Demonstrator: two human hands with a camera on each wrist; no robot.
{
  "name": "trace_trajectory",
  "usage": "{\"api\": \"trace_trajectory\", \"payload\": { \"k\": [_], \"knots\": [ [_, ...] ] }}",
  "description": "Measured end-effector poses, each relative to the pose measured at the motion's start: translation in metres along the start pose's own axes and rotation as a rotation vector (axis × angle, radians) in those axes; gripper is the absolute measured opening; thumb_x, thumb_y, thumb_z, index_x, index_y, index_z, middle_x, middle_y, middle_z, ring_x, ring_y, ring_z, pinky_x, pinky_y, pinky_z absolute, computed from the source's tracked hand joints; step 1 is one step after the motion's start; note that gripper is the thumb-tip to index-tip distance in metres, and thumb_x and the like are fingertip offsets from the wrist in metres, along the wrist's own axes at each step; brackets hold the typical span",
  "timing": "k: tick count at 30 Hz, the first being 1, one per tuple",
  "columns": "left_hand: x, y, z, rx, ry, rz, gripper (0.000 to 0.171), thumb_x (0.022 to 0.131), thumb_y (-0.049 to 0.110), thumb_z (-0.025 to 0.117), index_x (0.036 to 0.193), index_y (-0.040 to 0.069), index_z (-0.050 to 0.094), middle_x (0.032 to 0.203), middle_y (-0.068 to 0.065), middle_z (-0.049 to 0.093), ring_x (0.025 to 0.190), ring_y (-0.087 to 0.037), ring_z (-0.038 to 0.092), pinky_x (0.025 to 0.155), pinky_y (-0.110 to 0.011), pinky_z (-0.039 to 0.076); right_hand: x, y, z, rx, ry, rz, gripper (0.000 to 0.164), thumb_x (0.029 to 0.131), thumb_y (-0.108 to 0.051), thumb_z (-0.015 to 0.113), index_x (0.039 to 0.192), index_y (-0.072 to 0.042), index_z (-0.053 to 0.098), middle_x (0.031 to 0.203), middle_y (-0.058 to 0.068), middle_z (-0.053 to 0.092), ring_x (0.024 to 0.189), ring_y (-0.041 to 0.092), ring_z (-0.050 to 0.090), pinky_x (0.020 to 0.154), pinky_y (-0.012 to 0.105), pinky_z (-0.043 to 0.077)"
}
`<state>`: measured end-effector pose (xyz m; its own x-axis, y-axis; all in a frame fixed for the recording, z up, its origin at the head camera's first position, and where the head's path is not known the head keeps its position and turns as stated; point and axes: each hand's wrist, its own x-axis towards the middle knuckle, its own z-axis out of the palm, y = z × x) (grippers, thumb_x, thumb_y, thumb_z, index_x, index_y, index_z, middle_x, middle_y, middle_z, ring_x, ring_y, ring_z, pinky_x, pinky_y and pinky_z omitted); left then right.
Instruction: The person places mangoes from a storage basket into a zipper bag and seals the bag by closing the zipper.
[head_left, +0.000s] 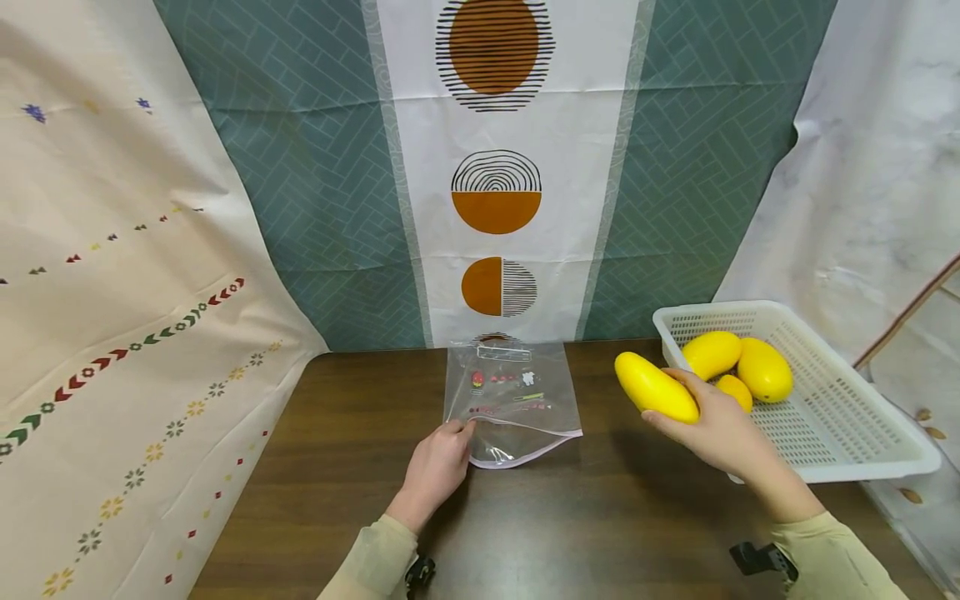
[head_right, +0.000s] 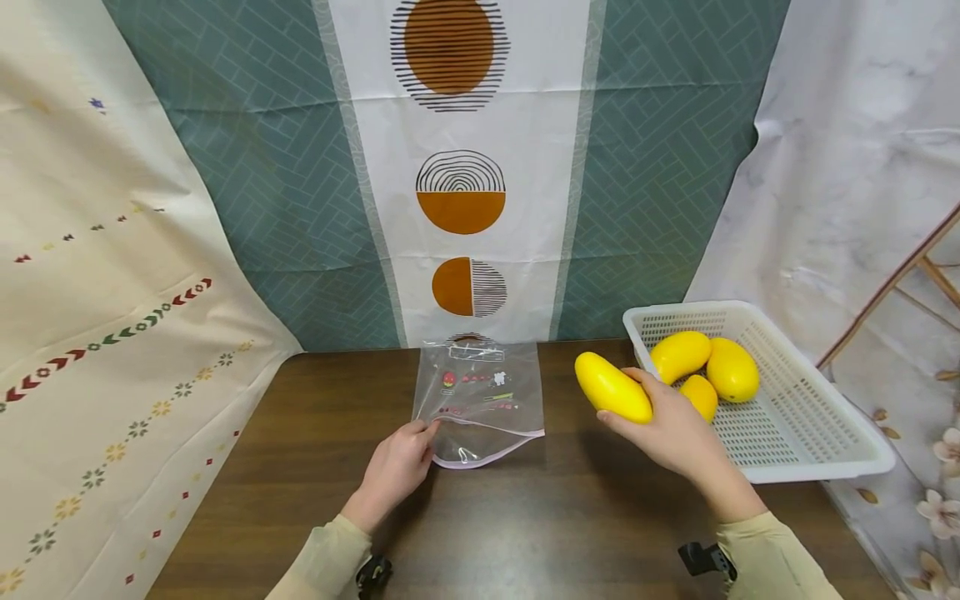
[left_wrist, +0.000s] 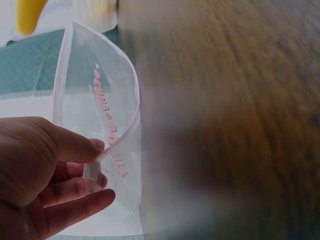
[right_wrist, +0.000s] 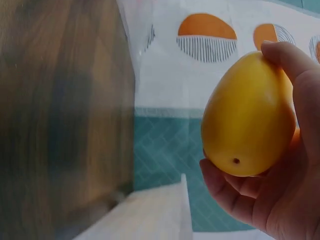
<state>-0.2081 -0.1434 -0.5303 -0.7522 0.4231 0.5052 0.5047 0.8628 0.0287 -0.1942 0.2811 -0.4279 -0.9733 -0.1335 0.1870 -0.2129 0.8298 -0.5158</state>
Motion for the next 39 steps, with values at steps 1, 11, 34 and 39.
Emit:
{"api": "trace_trajectory", "payload": {
  "k": [1,11,34,39],
  "knots": [
    [0.000,0.000,0.000,0.001,-0.003,0.001,0.037,0.082,0.000,0.085,0.119,0.003,0.078,0.089,-0.007,0.068,0.074,-0.026,0.068,0.062,-0.040,0.058,0.001,-0.002,0.003,0.009,-0.005,-0.002,0.090,0.094,-0.062,0.075,0.158,-0.006,0.045,0.125,0.021,0.065,0.091,0.030,0.058,0.072,0.041,0.044],
    [0.001,-0.001,0.000,0.008,-0.010,0.005,0.038,0.081,0.002,0.087,0.119,0.003,0.078,0.089,-0.007,0.068,0.074,-0.025,0.068,0.062,-0.039,0.059,0.000,-0.020,0.032,0.119,-0.068,-0.031,0.080,0.097,-0.061,0.072,0.156,-0.013,0.047,0.113,0.009,0.067,0.085,0.023,0.059,0.070,0.039,0.048],
    [0.002,0.001,-0.001,-0.015,-0.020,-0.005,0.040,0.081,0.002,0.087,0.120,0.002,0.078,0.089,-0.007,0.066,0.074,-0.026,0.067,0.062,-0.040,0.058,-0.011,-0.057,0.077,0.145,-0.189,-0.070,0.080,0.087,-0.064,0.081,0.149,-0.019,0.057,0.111,0.000,0.069,0.085,0.016,0.059,0.071,0.037,0.049],
    [0.002,0.001,-0.001,-0.010,-0.031,-0.008,0.041,0.082,0.003,0.087,0.122,0.002,0.078,0.089,-0.006,0.066,0.074,-0.025,0.068,0.060,-0.038,0.057,-0.013,-0.070,0.083,0.140,-0.224,-0.073,0.079,0.085,-0.068,0.080,0.147,-0.023,0.058,0.099,-0.008,0.066,0.080,0.013,0.058,0.068,0.035,0.048]
  ]
}}
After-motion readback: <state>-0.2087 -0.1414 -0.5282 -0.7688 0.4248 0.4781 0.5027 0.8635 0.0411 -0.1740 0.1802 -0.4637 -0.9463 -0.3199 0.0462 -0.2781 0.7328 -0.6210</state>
